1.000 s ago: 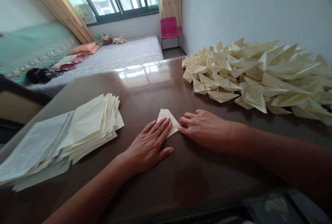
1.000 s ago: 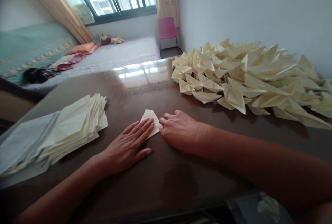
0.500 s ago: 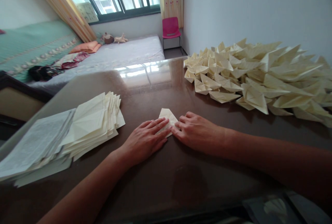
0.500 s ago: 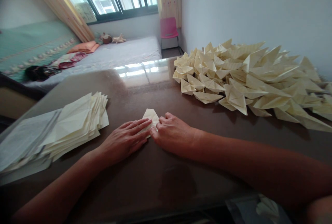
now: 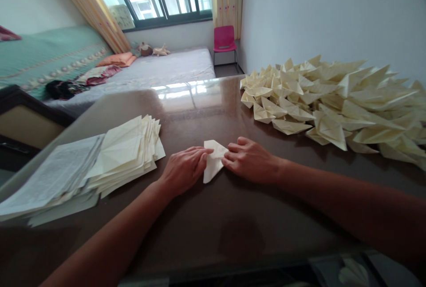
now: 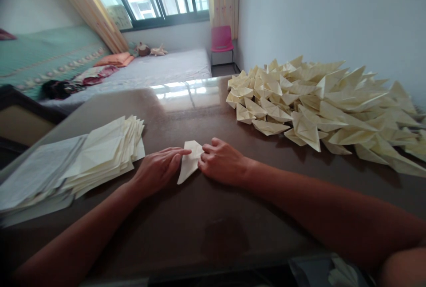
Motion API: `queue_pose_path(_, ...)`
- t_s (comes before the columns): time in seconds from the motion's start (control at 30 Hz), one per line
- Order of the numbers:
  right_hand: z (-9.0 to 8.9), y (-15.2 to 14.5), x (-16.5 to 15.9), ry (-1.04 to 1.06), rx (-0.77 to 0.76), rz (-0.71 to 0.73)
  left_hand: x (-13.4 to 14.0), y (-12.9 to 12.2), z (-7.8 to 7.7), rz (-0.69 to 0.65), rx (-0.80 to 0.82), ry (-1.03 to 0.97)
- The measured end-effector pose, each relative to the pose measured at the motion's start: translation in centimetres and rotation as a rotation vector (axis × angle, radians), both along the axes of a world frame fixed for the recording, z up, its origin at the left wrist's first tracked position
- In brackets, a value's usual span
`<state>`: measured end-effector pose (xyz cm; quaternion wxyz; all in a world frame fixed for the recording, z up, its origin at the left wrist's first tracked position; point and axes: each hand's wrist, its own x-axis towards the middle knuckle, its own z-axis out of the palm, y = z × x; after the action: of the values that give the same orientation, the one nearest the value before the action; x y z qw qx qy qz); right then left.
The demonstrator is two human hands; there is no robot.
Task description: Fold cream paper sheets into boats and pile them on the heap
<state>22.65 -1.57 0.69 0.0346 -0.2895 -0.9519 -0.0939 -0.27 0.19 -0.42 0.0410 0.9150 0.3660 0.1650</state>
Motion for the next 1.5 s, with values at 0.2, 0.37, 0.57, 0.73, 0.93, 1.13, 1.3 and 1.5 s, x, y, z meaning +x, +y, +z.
queue_pose_path(0.2, 0.0, 3.0, 2.4, 0.037, -0.011, 0.118, -0.6, 1.4, -0.4, -0.144, -0.04, 0.067)
queue_pose_path(0.37, -0.5, 3.7, 2.7, 0.082, -0.031, 0.127, 0.2, 1.5, -1.0, -0.185, -0.087, 0.155)
queue_pose_path(0.57, -1.3, 4.5, 2.5, 0.105, 0.036, 0.003, 0.0, 1.3, -0.2, -0.156, -0.048, 0.214)
queue_pose_path(0.73, -0.6, 3.7, 2.5, 0.012, 0.01, -0.026, 0.0, 0.9, -0.6, -0.166, 0.037, 0.252)
queue_pose_path(0.93, 0.7, 1.8, 3.4, 0.027, -0.135, -0.028, 0.2, 1.0, -1.6, -0.175, 0.11, 0.222)
queue_pose_path(1.13, 0.2, 2.3, 3.6, 0.182, -0.293, 0.019, 0.4, 1.2, -0.9, -0.213, 0.108, 0.203)
queue_pose_path(1.3, 0.0, 2.5, 3.7, 0.227, -0.343, 0.024, 0.2, 0.7, -0.6, -0.231, 0.128, 0.185)
queue_pose_path(1.5, 0.5, 1.8, 2.9, 0.083, -0.21, -0.008, 0.1, 0.3, -1.0, -0.25, 0.295, 0.207)
